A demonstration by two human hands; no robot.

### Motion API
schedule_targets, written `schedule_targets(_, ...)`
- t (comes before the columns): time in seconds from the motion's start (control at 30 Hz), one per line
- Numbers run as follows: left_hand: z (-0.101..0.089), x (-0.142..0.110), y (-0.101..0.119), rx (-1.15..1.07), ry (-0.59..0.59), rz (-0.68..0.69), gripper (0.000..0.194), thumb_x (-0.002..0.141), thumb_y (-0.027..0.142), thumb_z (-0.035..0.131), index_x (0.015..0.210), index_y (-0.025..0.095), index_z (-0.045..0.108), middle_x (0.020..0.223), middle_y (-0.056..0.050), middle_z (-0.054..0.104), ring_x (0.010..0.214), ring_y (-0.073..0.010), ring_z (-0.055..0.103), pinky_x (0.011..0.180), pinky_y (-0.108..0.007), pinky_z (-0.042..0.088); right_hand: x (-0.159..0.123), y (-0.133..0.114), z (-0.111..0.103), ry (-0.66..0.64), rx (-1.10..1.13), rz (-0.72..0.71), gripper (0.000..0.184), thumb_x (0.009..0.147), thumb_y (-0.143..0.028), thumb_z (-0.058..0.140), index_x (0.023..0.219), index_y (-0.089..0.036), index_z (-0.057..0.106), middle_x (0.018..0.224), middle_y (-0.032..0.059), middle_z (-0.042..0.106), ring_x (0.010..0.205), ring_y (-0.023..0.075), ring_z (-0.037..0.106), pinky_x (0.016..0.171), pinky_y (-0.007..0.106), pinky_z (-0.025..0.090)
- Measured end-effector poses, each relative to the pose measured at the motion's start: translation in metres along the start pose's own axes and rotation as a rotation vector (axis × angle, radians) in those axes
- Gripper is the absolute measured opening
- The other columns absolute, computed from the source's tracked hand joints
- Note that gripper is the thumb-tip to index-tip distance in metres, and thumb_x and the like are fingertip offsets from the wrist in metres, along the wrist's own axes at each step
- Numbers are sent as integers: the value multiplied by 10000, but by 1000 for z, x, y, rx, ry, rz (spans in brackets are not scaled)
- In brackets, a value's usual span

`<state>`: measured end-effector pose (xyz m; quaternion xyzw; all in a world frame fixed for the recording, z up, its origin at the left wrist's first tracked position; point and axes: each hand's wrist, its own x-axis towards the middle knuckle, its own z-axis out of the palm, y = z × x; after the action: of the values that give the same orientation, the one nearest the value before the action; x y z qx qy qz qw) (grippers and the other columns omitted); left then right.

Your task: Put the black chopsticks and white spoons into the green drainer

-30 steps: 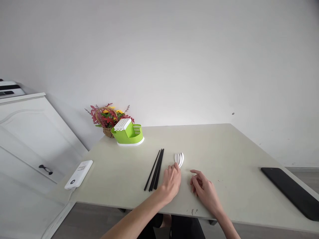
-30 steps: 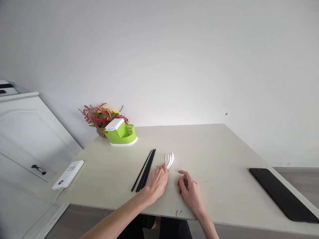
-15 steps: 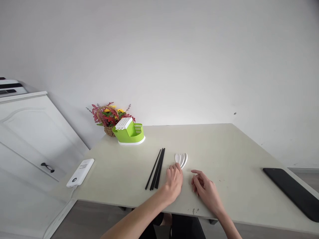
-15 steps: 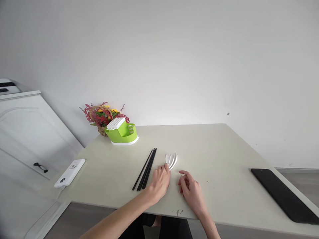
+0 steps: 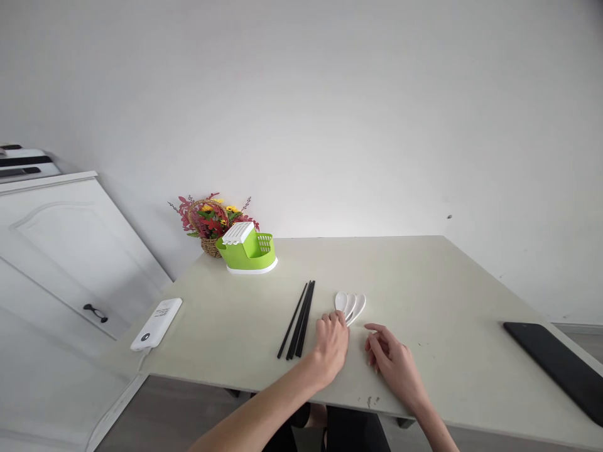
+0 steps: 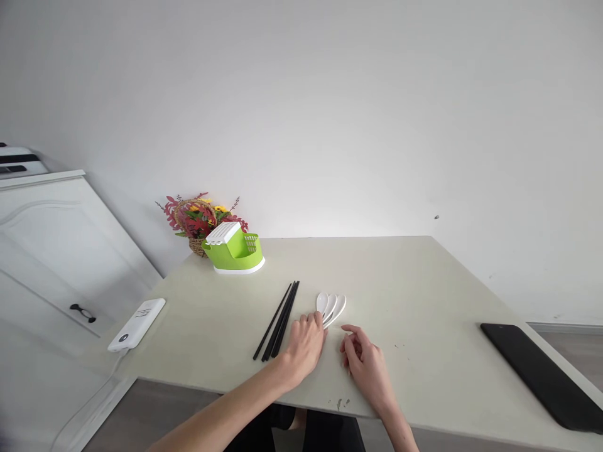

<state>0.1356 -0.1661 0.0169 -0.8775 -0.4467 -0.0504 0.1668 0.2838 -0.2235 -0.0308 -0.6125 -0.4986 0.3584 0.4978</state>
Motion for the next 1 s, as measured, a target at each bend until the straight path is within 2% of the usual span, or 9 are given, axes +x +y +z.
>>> schedule_targets(0.13,-8,8,-15,33,-11,-31,374,1006,458,540,1084,115,668,961,-156,667,901,-296,635,790,-406,514,-1,-3,0,6,-1,1,512,954,-638,439,1177,-218,630,748,18,678,572,173,604,596,307,501)
schedule_targets(0.23,-22,27,-55,-15,73,-65,486,1014,531,470,1149,103,659,1109,-198,670,1059,-344,617,931,-468,490,-1,-3,-1,-2,1,6,506,955,-633,442,1182,-221,629,767,17,677,577,169,613,594,301,500)
schedule_targets(0.37,-44,64,-147,4,231,-230,559,1036,526,383,1276,71,604,1324,-248,595,1249,-390,530,1042,-506,429,-1,-1,0,-11,8,10,503,957,-632,443,1184,-222,627,778,16,674,590,167,620,587,294,500)
schedule_targets(0.5,-49,86,-251,22,356,-420,581,1026,503,375,1397,79,516,1563,-228,416,1460,-432,305,1145,-576,319,-1,2,1,-9,10,10,494,957,-620,458,1187,-218,630,778,18,677,591,166,623,583,289,505)
schedule_targets(0.57,-44,85,-292,32,335,-467,590,1023,488,366,1445,90,474,1621,-200,357,1491,-437,250,1176,-599,272,-1,2,2,-4,15,8,490,956,-614,469,1187,-215,633,772,18,676,590,167,624,579,289,506)
schedule_targets(0.63,-36,80,-320,-22,237,-497,594,1022,477,362,1481,107,440,1623,-182,375,1465,-431,313,1170,-609,289,-1,3,2,-5,20,7,489,956,-613,469,1189,-214,632,768,17,673,591,170,622,576,291,503)
schedule_targets(0.7,-28,75,-333,-110,157,-499,627,1028,497,338,1530,124,385,1647,-171,340,1411,-413,408,1151,-590,339,0,4,3,-12,14,10,486,960,-611,461,1192,-217,626,769,14,670,594,171,619,583,295,500)
schedule_targets(0.77,-24,72,-334,-189,133,-494,674,1029,546,318,1572,146,333,1682,-161,265,1378,-399,459,1137,-564,379,0,5,3,-21,-6,15,480,967,-610,449,1195,-223,618,771,10,667,599,170,615,596,298,497)
schedule_targets(1.0,-26,87,-287,-282,115,-410,716,1002,661,330,1585,246,343,1693,-116,248,1336,-400,523,1071,-550,472,0,7,3,-33,-42,22,461,976,-603,439,1197,-232,599,786,8,667,622,173,613,607,303,486)
